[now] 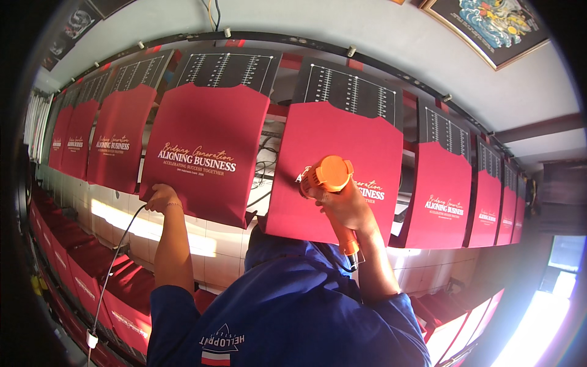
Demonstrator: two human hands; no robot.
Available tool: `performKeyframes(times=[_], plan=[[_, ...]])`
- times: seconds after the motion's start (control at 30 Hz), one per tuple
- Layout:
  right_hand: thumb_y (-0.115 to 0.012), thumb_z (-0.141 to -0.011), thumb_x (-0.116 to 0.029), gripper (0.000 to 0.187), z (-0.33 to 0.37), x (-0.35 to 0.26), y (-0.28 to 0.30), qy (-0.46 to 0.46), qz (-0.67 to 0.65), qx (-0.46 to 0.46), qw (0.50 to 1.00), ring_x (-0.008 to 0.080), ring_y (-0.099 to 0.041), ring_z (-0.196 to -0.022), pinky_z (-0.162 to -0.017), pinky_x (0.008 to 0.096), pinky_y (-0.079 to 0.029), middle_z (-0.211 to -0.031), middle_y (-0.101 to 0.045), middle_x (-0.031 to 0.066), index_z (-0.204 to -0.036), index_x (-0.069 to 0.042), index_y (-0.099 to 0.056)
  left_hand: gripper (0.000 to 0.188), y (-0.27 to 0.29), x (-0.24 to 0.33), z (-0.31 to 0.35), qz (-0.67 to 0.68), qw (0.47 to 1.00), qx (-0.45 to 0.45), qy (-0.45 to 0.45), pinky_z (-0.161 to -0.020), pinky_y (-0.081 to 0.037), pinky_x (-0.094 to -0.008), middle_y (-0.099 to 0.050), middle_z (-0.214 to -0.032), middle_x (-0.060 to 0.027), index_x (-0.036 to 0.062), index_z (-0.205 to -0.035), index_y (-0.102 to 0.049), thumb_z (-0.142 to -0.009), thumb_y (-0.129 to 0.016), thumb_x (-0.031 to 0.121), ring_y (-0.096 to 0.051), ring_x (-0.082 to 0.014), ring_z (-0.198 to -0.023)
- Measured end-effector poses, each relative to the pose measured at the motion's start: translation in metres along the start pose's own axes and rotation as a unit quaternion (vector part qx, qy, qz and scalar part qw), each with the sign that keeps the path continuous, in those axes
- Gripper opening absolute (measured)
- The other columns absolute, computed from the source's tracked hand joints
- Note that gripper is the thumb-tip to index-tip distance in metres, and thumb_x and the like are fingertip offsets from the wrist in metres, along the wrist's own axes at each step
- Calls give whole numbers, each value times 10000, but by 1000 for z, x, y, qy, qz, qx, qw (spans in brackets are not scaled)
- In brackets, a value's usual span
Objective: The person uses a heat gun to dry the ink on several red shirts mounted on a printing rack, moving the gun across the printed design on each shirt one at a time.
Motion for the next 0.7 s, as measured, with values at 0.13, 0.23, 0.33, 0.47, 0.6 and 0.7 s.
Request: performKeyframes(times=[0.13,0.23,0.33,0.47,0.6,0.7], plan=[[-750,-876,-189,409,2,-13,1,18,53,6,998,109,-620,-813,-637,281,-551,-1000,-650,5,-1212,-95,-537,739,-1,-1,1,0,1000,1,-3,-845,-571,-539,-534,-1208,-307,-167,-1303,-277,-929,-535,416,-643,-431,-1065],[-742,-877,-177,372,5,-6,9,-7,59,30,998,100,-614,-800,-638,278,-549,-975,-649,-5,-1186,-97,-551,747,-1,0,1,-1,1000,8,-4,-849,-568,-540,-536,-1205,-305,-170,-1307,-274,-927,-537,417,-643,-431,-1065],[-733,-878,-163,355,9,-8,13,6,72,50,996,97,-611,-786,-635,277,-546,-964,-645,-6,-1179,-97,-555,752,-1,0,0,-7,1000,13,4,-853,-565,-543,-538,-1205,-307,-172,-1311,-271,-926,-536,418,-642,-434,-1066],[-722,-884,-145,332,14,-16,16,7,63,46,997,98,-612,-765,-635,277,-547,-951,-643,-5,-1170,-93,-561,755,-3,-2,-2,-6,1000,11,12,-860,-561,-547,-535,-1213,-318,-176,-1308,-270,-926,-533,419,-643,-440,-1065],[-727,-889,-152,319,16,0,30,-19,60,68,996,104,-616,-752,-632,274,-547,-938,-648,10,-1161,-83,-576,753,0,0,2,-1,1000,6,2,-861,-562,-551,-531,-1211,-337,-184,-1301,-267,-929,-528,416,-644,-454,-1056],[-745,-883,-175,359,19,-3,37,10,57,89,994,111,-620,-757,-630,275,-547,-939,-654,26,-1185,-84,-574,753,3,3,5,3,1000,-1,-3,-851,-569,-548,-531,-1203,-348,-188,-1297,-265,-931,-528,416,-647,-466,-1043]])
Point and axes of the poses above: each hand's wrist, its own z-axis away from the middle knuckle, its own y-axis out of the back of the hand, x = y × z, the point moved 7 cm from there along -z, towards the middle knuckle
